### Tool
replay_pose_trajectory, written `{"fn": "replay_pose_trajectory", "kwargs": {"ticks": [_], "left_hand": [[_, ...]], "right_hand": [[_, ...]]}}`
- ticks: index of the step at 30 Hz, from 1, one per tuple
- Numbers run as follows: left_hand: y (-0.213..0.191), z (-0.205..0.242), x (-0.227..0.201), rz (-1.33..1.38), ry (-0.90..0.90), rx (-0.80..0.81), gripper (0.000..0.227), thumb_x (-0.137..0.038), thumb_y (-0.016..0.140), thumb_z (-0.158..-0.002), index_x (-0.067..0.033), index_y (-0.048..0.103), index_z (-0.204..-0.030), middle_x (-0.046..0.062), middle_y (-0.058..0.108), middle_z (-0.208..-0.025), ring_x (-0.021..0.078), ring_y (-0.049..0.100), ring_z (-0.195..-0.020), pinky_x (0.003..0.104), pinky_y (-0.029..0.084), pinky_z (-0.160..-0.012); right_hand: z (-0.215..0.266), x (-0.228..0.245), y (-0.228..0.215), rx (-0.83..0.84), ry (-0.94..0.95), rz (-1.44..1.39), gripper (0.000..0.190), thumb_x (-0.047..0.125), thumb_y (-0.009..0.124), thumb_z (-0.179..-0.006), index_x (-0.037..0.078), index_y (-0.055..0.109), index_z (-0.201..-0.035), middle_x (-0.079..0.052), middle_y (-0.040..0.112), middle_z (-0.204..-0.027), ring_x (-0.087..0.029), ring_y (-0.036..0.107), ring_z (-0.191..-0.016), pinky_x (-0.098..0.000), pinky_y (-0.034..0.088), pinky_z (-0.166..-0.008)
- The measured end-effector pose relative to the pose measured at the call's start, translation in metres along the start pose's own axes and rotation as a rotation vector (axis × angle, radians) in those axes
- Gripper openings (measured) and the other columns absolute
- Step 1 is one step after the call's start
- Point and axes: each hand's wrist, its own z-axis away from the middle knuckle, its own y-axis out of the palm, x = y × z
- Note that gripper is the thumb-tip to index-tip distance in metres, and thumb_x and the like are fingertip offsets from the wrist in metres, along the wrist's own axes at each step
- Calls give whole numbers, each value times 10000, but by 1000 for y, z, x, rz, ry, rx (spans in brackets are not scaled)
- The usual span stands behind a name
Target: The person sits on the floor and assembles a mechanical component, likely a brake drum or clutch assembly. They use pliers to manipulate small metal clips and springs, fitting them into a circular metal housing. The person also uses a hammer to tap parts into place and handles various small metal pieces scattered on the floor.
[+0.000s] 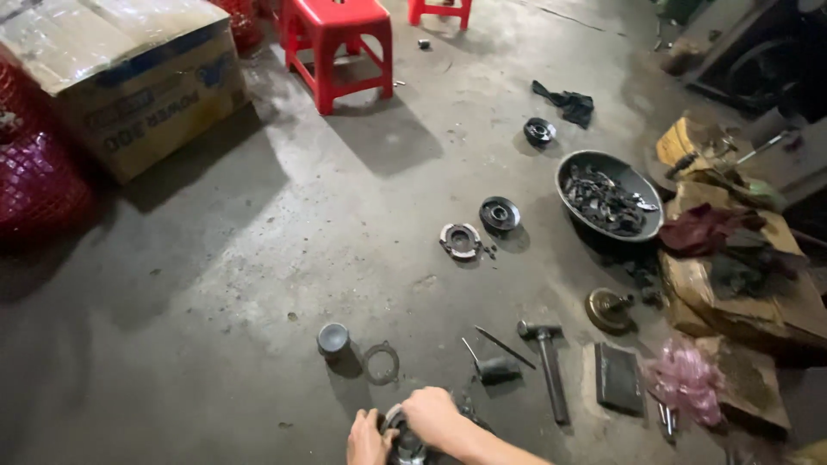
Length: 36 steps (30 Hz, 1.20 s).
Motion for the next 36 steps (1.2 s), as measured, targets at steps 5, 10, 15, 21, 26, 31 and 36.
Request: {"fn": "replay_pose_trajectory", "kwargs": {"ticks": [5,10,15,21,26,31,36], "left_hand": [[-63,61,-47,26,649,-240,807,-410,863,-703,-133,509,-1372,187,421,-1516,384,437,-1368,532,381,-1081],[-90,78,-93,-548,667,238,1147,-414,849,-758,1,156,-1572,278,112,-1609,439,89,-1508,780,144,-1128],[-55,85,-68,-262,515,-368,931,-625,782,-710,-18,448,-1332,169,544,-1203,359,583,-1009,511,485,-825],[-40,105,-45,198,103,-244,810,-412,821,-772,28,468,-1352,222,503,-1198,402,590,-1061,485,559,-893],[-55,128,-38,411,118,-190,551,-270,753,-844,-13,522,-1272,158,515,-1108,307,636,-833,428,568,-767],[-73,129,-29,393,206,-253,601,-192,731,-872,61,487,-1360,203,518,-1272,326,653,-964,410,564,-857],[-100,120,-52,334,176,-151,623,-157,741,-862,87,496,-1380,252,493,-1245,491,617,-1154,517,581,-926]], "right_hand": [[83,-11,19,-57,411,-259,185,248,679,-793,97,735,-883,-175,733,-855,-438,691,-804,-494,569,-721],[108,-15,18,-96,464,-300,164,246,667,-833,97,725,-867,-145,748,-835,-423,706,-774,-480,575,-710],[100,-6,11,-165,451,-396,153,222,656,-836,95,725,-884,-108,766,-852,-386,715,-792,-436,571,-723],[70,-1,13,-205,453,-405,159,201,670,-827,51,706,-790,-158,724,-713,-391,684,-613,-455,584,-621],[44,-11,29,-299,362,-209,178,253,659,-762,115,754,-820,-103,729,-799,-385,680,-694,-486,556,-623],[27,-15,32,-168,262,-150,193,249,675,-768,70,729,-818,-151,718,-805,-419,684,-729,-506,552,-643],[7,-16,53,17,297,-100,211,311,673,-826,114,749,-822,-118,755,-801,-379,759,-789,-526,607,-714]]}}
